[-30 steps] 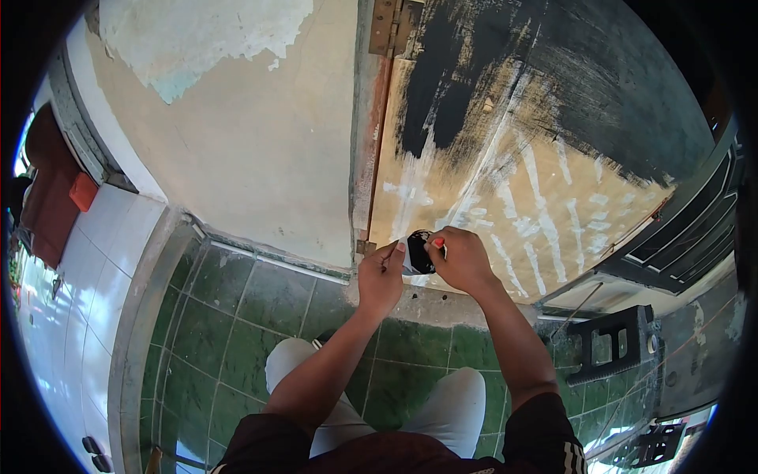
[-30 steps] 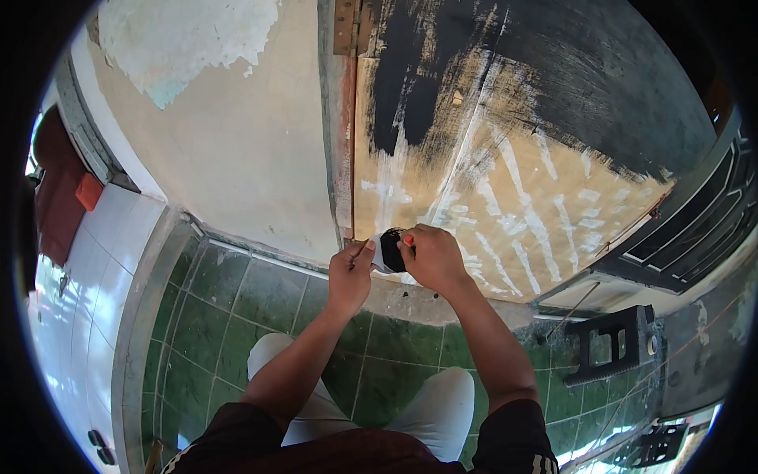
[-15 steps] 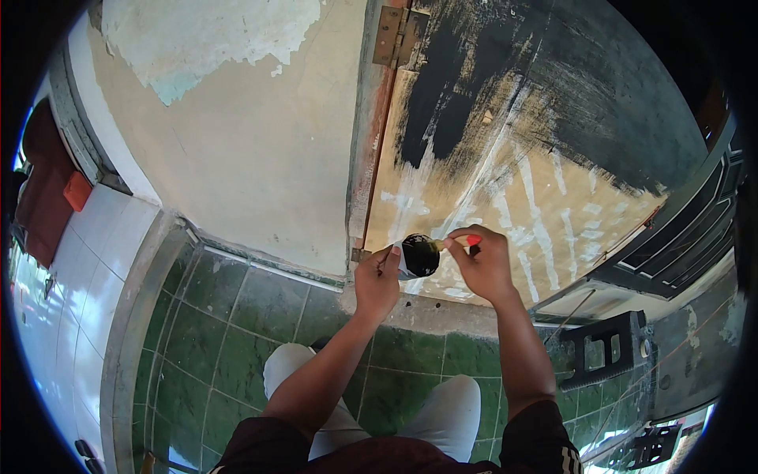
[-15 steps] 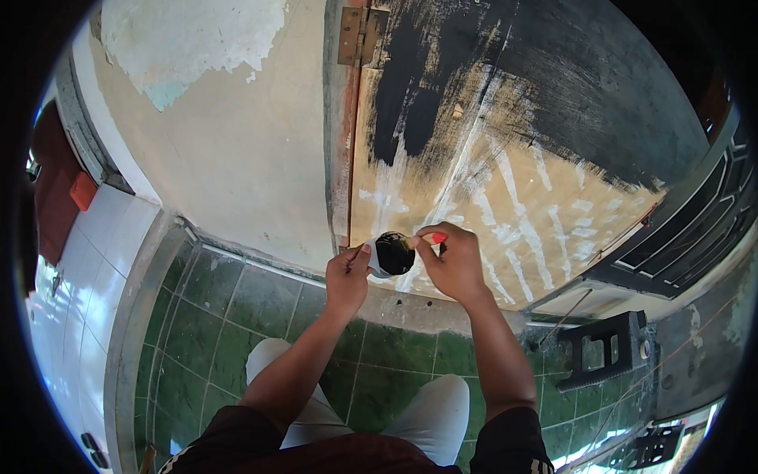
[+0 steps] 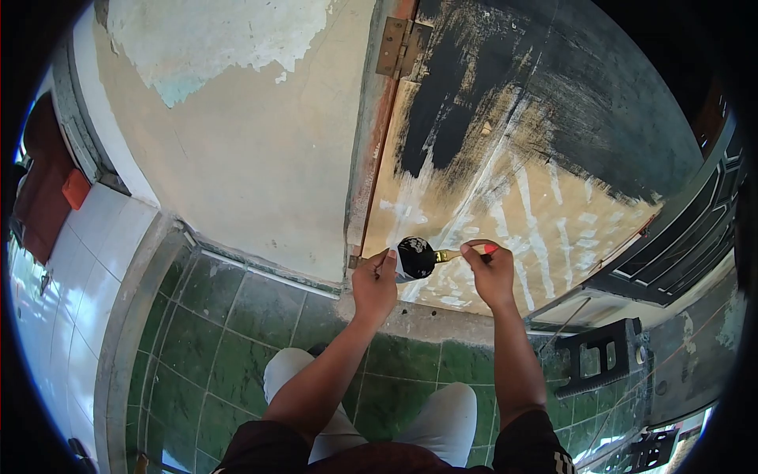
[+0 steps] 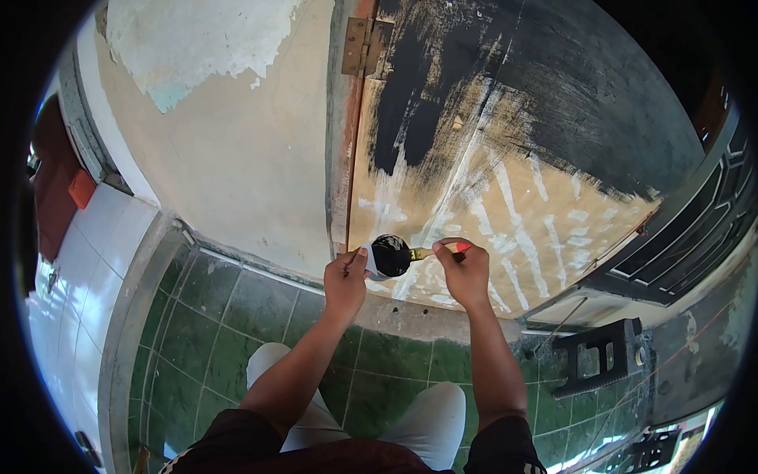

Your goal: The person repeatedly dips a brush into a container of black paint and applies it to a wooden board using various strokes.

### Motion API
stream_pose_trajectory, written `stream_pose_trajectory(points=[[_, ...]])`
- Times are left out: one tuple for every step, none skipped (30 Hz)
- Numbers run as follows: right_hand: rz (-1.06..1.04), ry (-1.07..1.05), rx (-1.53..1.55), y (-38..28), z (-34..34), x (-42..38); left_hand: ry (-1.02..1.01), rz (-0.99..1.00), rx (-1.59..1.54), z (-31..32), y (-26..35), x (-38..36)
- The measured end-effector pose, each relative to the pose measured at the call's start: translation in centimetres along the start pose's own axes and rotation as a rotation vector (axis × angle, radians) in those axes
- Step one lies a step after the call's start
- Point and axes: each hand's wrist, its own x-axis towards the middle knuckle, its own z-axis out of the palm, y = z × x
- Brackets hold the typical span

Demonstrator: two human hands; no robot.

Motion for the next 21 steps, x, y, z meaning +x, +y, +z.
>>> stream_pose_trajectory(points=[[-0.009,0.02,0.016,0.2,-0.3,0.2,0.001,-0.002,-0.001,0.0,0.1,0.0],[0.002,0.024,0.038,0.3,-0.7,0.4,0.0,-0.004,-0.002,0.0,0.1,0.0],[0.011,0.029,0.059,0.3,-1.1,0.7,-0.001,-0.002,-0.011,0.1,0.2,0.0],[0.021,0.034,0.08,0.3,-1.5,0.7,-0.002,0.0,-0.019,0.1,0.4,-0.1],[0.045,0.051,0.082,-0.1,-1.9,0.7,-0.002,0.002,-0.029,0.1,0.5,-0.2],[0.046,0.059,0.091,0.0,-2.3,0.8,0.001,0.0,-0.042,0.1,0.5,-0.1],[0.048,0.066,0.099,0.1,-2.7,0.8,0.003,-0.003,-0.055,0.1,0.4,0.0],[0.053,0.074,0.107,0.1,-2.9,0.6,0.005,-0.009,-0.068,0.1,0.2,-0.1],[0.066,0.091,0.138,0.1,-3.0,0.5,0.008,-0.005,-0.051,0.1,-0.1,0.0],[0.079,0.111,0.168,-0.4,-3.0,0.2,0.009,0.0,-0.034,0.0,-0.1,0.1],[0.094,0.131,0.199,-0.7,-2.9,0.0,0.009,0.004,-0.017,0.0,-0.3,0.1],[0.1,0.124,0.223,-0.5,-2.6,-0.2,0.004,-0.004,-0.037,0.0,-0.4,0.0],[0.104,0.117,0.248,-0.1,-2.2,-0.3,-0.002,-0.009,-0.056,0.0,-0.2,-0.1],[0.106,0.11,0.275,0.5,-1.9,-0.3,-0.007,-0.012,-0.076,0.0,0.1,-0.1],[0.143,0.054,0.275,1.2,-1.5,-0.1,-0.002,-0.02,-0.088,-0.1,0.3,-0.2],[0.177,0.061,0.318,1.3,-1.3,-0.3,0.002,-0.026,-0.1,-0.1,0.7,-0.4],[0.206,0.069,0.361,1.2,-1.2,-0.4,0.004,-0.028,-0.114,0.0,1.0,-0.4],[0.232,0.077,0.402,1.1,-1.2,-0.4,0.007,-0.038,-0.118,0.0,1.0,-0.3],[0.234,0.094,0.47,0.8,-1.5,-0.4,0.008,-0.046,-0.123,0.0,0.9,-0.2],[0.217,0.104,0.525,0.4,-1.8,0.0,0.008,-0.056,-0.127,0.0,0.8,-0.1],[0.205,0.115,0.578,0.0,-2.2,0.2,0.026,-0.015,-0.171,0.1,0.4,0.1]])
